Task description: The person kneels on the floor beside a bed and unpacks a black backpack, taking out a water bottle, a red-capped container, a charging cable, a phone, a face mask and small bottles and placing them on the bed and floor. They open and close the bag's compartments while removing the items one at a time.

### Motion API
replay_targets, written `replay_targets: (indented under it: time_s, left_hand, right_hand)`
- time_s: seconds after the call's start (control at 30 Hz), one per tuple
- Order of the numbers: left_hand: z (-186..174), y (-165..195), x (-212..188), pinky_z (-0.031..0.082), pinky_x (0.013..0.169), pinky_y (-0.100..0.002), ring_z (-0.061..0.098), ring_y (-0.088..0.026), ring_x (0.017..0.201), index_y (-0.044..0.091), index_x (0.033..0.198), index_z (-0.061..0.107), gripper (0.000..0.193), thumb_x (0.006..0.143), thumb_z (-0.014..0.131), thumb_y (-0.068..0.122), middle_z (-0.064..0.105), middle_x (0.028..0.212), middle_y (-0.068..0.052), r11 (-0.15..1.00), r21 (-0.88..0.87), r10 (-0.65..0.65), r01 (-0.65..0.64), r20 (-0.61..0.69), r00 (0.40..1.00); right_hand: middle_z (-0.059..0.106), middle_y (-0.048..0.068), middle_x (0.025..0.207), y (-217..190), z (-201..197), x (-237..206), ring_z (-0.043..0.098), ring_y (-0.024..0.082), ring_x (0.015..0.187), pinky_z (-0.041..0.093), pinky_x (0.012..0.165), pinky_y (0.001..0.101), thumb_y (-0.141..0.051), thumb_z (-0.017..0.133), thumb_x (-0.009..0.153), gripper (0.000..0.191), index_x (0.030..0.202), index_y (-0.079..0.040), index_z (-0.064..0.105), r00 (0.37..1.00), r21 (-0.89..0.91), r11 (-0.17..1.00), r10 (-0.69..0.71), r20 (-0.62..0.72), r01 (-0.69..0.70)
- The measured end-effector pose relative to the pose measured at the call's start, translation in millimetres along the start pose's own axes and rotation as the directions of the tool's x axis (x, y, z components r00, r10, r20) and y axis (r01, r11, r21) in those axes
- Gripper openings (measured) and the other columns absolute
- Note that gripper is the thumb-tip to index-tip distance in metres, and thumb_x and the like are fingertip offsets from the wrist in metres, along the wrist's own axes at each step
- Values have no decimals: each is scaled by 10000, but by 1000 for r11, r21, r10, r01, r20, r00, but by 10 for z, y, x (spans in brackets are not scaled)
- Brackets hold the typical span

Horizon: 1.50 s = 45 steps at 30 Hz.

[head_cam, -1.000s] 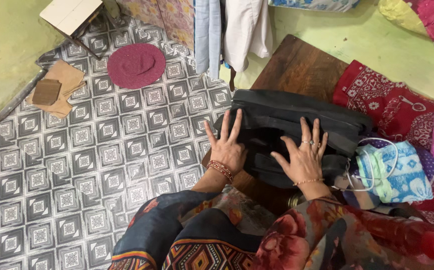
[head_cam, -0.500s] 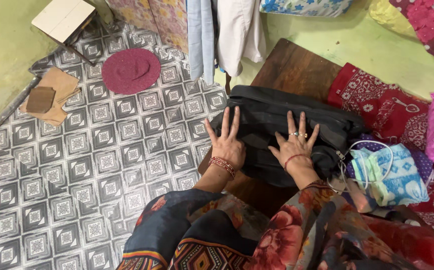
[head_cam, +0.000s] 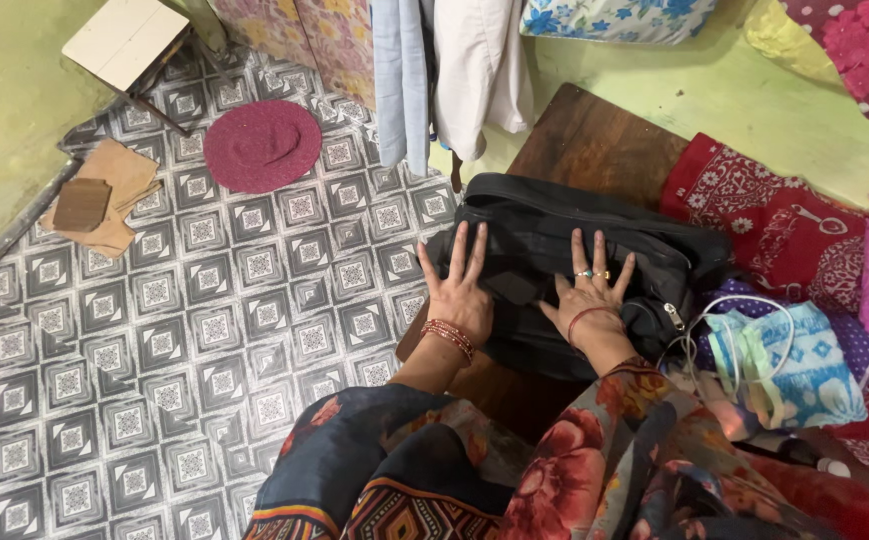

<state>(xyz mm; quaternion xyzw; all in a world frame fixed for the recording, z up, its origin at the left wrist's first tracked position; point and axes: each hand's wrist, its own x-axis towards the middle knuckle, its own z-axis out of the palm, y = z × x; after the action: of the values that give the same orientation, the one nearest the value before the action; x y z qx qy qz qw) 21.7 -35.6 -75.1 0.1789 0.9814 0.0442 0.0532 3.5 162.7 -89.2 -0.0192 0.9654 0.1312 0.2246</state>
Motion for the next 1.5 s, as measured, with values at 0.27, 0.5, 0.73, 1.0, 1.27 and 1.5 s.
replay_targets:
  time_s: [0.27, 0.5, 0.73, 1.0, 1.27, 1.5]
  left_hand:
    - [-4, -45, 19, -45, 1110, -831, -68, -390, 1577, 154, 746, 799, 273, 874, 625, 322, 26, 1729, -134, 1000, 1, 25, -25, -2, 1000]
    - [0, -27, 6, -42, 1118, -818, -72, -411, 1573, 147, 755, 801, 273, 867, 629, 327, 17, 1726, -152, 1000, 11, 27, -27, 12, 1000]
    - [25, -20, -55, -30, 1134, -805, -58, -406, 1576, 154, 768, 808, 254, 863, 629, 307, 29, 1727, -149, 999, -7, 36, -36, -10, 999]
    - [-24, -25, -92, -32, 1146, -787, -61, -401, 1572, 147, 757, 808, 243, 847, 644, 302, 29, 1725, -138, 999, -29, 44, -44, 2, 999]
    - [-77, -28, -198, -25, 1164, -768, -47, -410, 1575, 138, 748, 811, 239, 837, 663, 304, 37, 1722, -156, 998, -55, 27, -30, -57, 998]
    - [-91, -36, -285, -24, 1150, -783, -13, -388, 1579, 135, 718, 809, 251, 837, 685, 318, 56, 1724, -139, 995, -103, -30, 16, -131, 991]
  right_hand:
    - [-313, 96, 1698, -26, -36, 63, -342, 368, 1525, -151, 1144, 713, -648, 572, 922, 578, 1411, -343, 603, 997, -3, 1000, -6, 82, 7]
    - [-242, 103, 1726, -36, -34, -27, -273, 390, 1555, -114, 1169, 719, -528, 747, 852, 460, 1266, -332, 711, 1000, 59, 998, -14, 12, 13]
    - [-224, 119, 1723, -67, 29, -53, -253, 402, 1556, -93, 1161, 732, -490, 782, 830, 419, 1206, -310, 738, 999, 64, 998, -17, -27, 19]
    - [-161, 108, 1740, -89, 16, -113, -226, 393, 1568, -81, 1173, 726, -421, 846, 784, 361, 1099, -271, 752, 996, 106, 994, 0, -87, 9]
    - [57, 63, 1719, -65, 13, -311, -94, 358, 1581, -61, 1186, 723, -334, 895, 701, 232, 893, -252, 795, 957, 258, 962, -15, -289, 93]
    - [255, 68, 1669, 8, -88, -595, 95, 367, 1568, 101, 1213, 701, -305, 885, 676, 204, 775, -154, 791, 836, 358, 903, -4, -549, 239]
